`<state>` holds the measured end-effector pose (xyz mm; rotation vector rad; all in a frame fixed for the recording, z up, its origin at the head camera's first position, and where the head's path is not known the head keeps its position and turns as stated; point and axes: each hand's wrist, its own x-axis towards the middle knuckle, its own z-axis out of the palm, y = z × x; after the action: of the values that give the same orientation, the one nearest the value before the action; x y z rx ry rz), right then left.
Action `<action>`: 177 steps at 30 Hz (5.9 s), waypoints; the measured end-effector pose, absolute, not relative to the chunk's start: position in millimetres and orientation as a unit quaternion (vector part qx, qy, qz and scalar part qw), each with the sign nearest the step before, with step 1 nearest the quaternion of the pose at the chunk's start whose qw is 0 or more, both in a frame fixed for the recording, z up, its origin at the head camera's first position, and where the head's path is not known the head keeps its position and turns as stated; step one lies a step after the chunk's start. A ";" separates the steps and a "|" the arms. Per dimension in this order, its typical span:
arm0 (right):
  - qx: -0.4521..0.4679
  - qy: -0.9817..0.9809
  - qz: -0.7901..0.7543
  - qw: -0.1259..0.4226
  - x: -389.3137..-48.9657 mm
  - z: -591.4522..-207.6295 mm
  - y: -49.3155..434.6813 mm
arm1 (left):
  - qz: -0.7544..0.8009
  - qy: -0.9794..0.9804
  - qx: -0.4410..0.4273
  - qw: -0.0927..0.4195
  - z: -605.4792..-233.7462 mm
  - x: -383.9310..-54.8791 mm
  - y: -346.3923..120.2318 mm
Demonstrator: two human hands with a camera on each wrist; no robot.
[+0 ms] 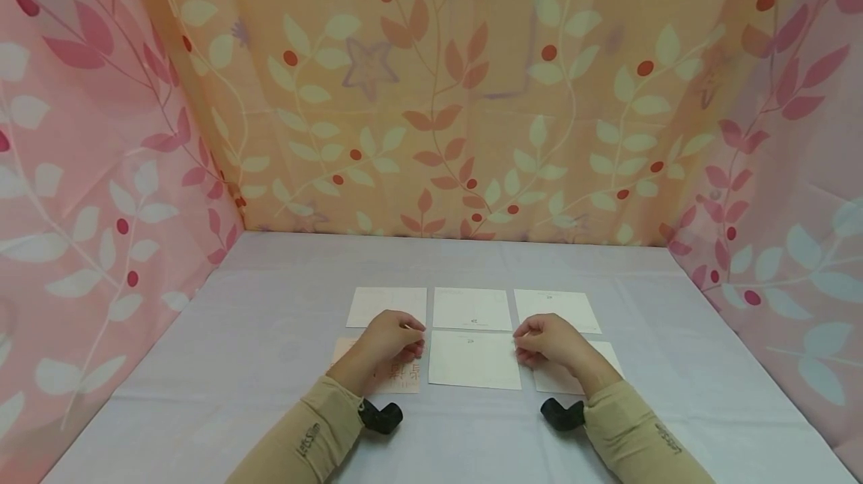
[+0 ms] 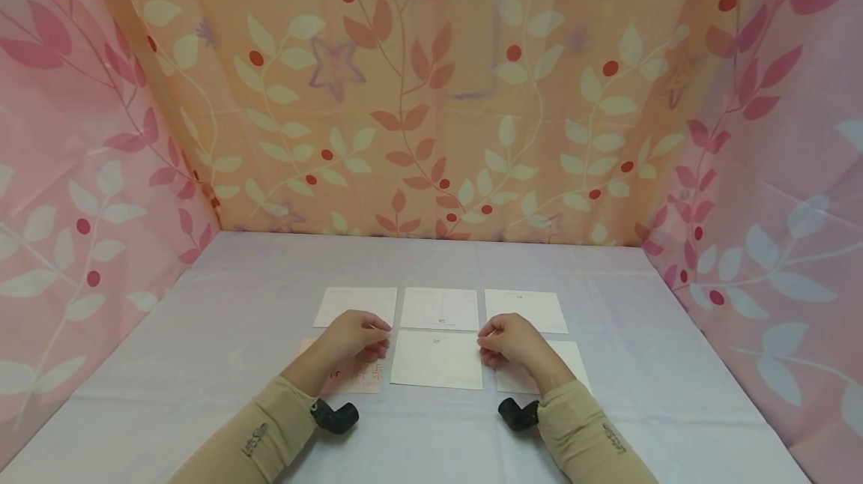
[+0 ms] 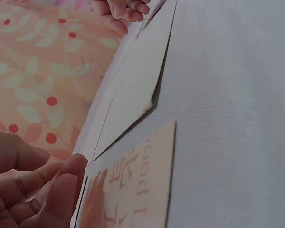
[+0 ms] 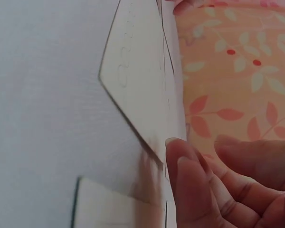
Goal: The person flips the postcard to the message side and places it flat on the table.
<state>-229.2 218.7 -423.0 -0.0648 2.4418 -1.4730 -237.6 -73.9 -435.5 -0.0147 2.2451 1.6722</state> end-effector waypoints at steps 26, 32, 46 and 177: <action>-0.065 0.837 -0.524 0.147 -242.9 -419.2 151.8 | 0.524 0.843 -0.042 0.115 -426.4 -238.4 -119.1; -0.077 0.829 -0.532 0.153 -242.8 -422.8 137.0 | 0.499 0.859 -0.046 0.104 -426.7 -235.9 -132.9; -0.102 0.844 -0.506 0.143 -237.3 -427.9 113.0 | 0.490 0.865 -0.063 0.085 -430.7 -229.1 -163.5; -0.108 0.829 -0.523 0.168 -224.9 -433.9 76.2 | 0.578 0.796 -0.132 0.121 -434.5 -223.2 -202.8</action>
<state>-224.9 76.2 -433.9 -0.3086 2.3571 -1.4874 -223.2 -202.8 -434.5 -0.3868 2.3241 1.6879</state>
